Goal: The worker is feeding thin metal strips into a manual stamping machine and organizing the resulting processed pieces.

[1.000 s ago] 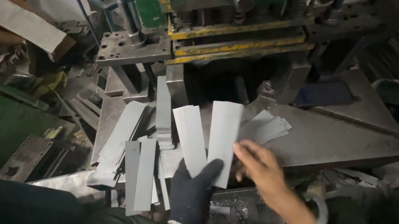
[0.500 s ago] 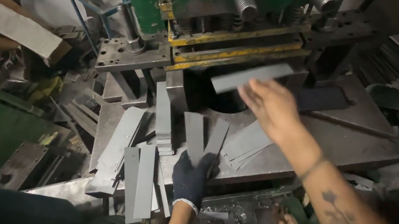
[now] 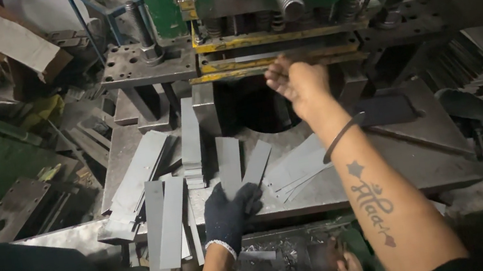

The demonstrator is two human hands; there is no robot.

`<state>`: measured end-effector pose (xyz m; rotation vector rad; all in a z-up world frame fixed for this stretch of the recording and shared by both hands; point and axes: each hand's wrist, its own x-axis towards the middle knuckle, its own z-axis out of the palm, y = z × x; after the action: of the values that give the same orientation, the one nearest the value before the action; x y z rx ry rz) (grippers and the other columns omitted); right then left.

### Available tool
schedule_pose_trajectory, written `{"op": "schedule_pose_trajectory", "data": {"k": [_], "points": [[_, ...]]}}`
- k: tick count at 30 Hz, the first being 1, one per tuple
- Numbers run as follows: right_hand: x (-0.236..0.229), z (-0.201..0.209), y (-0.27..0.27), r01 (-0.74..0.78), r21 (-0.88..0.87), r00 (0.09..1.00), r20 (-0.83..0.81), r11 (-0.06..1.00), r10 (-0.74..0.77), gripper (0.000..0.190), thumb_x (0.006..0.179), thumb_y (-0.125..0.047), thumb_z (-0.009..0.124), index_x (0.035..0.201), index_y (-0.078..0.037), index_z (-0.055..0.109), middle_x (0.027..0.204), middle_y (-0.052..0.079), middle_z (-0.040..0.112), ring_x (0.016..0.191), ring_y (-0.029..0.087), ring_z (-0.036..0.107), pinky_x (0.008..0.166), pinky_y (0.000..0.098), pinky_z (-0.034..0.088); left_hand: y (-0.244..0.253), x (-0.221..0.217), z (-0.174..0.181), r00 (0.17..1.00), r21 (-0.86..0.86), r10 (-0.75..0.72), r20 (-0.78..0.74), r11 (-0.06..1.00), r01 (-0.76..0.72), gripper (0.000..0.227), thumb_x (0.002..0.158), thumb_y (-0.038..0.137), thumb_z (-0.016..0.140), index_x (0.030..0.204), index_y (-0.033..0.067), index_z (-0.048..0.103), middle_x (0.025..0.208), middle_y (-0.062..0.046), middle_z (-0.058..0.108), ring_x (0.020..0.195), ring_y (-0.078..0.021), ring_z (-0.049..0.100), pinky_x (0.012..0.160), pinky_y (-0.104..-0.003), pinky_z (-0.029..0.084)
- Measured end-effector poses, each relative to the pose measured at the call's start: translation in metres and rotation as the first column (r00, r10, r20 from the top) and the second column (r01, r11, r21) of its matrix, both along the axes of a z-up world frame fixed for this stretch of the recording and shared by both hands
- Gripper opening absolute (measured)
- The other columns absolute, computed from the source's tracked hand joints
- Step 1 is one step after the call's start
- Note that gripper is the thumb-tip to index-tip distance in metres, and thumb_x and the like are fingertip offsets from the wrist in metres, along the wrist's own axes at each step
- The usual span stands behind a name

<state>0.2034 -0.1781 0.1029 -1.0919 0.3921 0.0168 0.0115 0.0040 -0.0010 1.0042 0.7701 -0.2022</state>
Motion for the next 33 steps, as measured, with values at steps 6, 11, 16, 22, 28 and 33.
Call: {"op": "schedule_pose_trajectory", "data": {"k": [6, 11, 16, 22, 28, 33], "points": [[-0.008, 0.0, -0.009, 0.004, -0.088, 1.0, 0.024, 0.996, -0.001, 0.019, 0.096, -0.018, 0.073, 0.11, -0.005, 0.07, 0.092, 0.008, 0.073, 0.077, 0.02, 0.077, 0.07, 0.0316, 0.069, -0.004, -0.005, 0.025, 0.999, -0.017, 0.017, -0.036, 1.0, -0.017, 0.039, 0.094, 0.016, 0.074, 0.129, 0.0077, 0.058, 0.076, -0.026, 0.068, 0.063, -0.039, 0.069, 0.054, -0.055, 0.062], [-0.013, -0.002, -0.011, 0.036, -0.058, 0.995, 0.095, 0.998, -0.03, 0.02, 0.099, -0.014, 0.068, 0.117, -0.004, 0.069, 0.09, 0.008, 0.073, 0.077, 0.021, 0.078, 0.074, 0.0359, 0.07, -0.001, -0.003, 0.004, 0.998, 0.107, -0.063, 0.018, 0.992, 0.06, 0.049, 0.086, 0.007, 0.084, 0.128, 0.0092, 0.059, 0.082, -0.027, 0.073, 0.065, -0.0369, 0.071, 0.053, -0.054, 0.064], [-0.023, 0.0, -0.009, 0.028, 0.04, 0.979, 0.199, 0.999, -0.036, 0.012, 0.093, -0.008, 0.073, 0.102, 0.0, 0.073, 0.083, 0.008, 0.071, 0.068, 0.016, 0.068, 0.06, 0.0265, 0.057, -0.004, -0.024, 0.051, 0.971, 0.199, -0.139, 0.195, 0.975, 0.1, 0.022, 0.087, 0.001, 0.073, 0.105, -0.0099, 0.067, 0.087, -0.023, 0.078, 0.058, -0.0273, 0.068, 0.052, -0.033, 0.056], [-0.023, -0.007, -0.007, 0.044, 0.036, 0.96, 0.275, 0.998, -0.053, 0.015, 0.092, -0.011, 0.075, 0.102, 0.0, 0.073, 0.081, 0.008, 0.07, 0.064, 0.015, 0.065, 0.056, 0.0248, 0.054, -0.006, -0.022, 0.053, 0.983, 0.155, -0.125, 0.137, 0.983, 0.104, 0.023, 0.085, 0.001, 0.072, 0.106, -0.0088, 0.069, 0.086, -0.022, 0.076, 0.059, -0.0258, 0.066, 0.054, -0.03, 0.053], [-0.017, -0.021, -0.011, 0.029, 0.041, 0.962, 0.272, 0.999, -0.039, 0.01, 0.095, -0.01, 0.073, 0.103, -0.003, 0.073, 0.08, 0.007, 0.071, 0.062, 0.015, 0.067, 0.053, 0.0248, 0.054, -0.004, -0.026, 0.046, 0.979, 0.161, -0.144, 0.143, 0.98, 0.12, 0.025, 0.087, 0.001, 0.072, 0.111, -0.0081, 0.07, 0.09, -0.023, 0.078, 0.064, -0.0289, 0.069, 0.056, -0.035, 0.057], [-0.018, -0.014, -0.011, 0.02, 0.053, 0.965, 0.261, 0.998, -0.033, 0.004, 0.097, -0.004, 0.066, 0.101, -0.003, 0.068, 0.081, 0.01, 0.071, 0.065, 0.018, 0.068, 0.057, 0.0281, 0.055, -0.009, -0.024, 0.063, 0.989, 0.079, -0.07, 0.133, 0.995, 0.06, 0.022, 0.092, 0.001, 0.067, 0.112, -0.0093, 0.066, 0.096, -0.025, 0.076, 0.076, -0.0302, 0.073, 0.061, -0.034, 0.06]]}}
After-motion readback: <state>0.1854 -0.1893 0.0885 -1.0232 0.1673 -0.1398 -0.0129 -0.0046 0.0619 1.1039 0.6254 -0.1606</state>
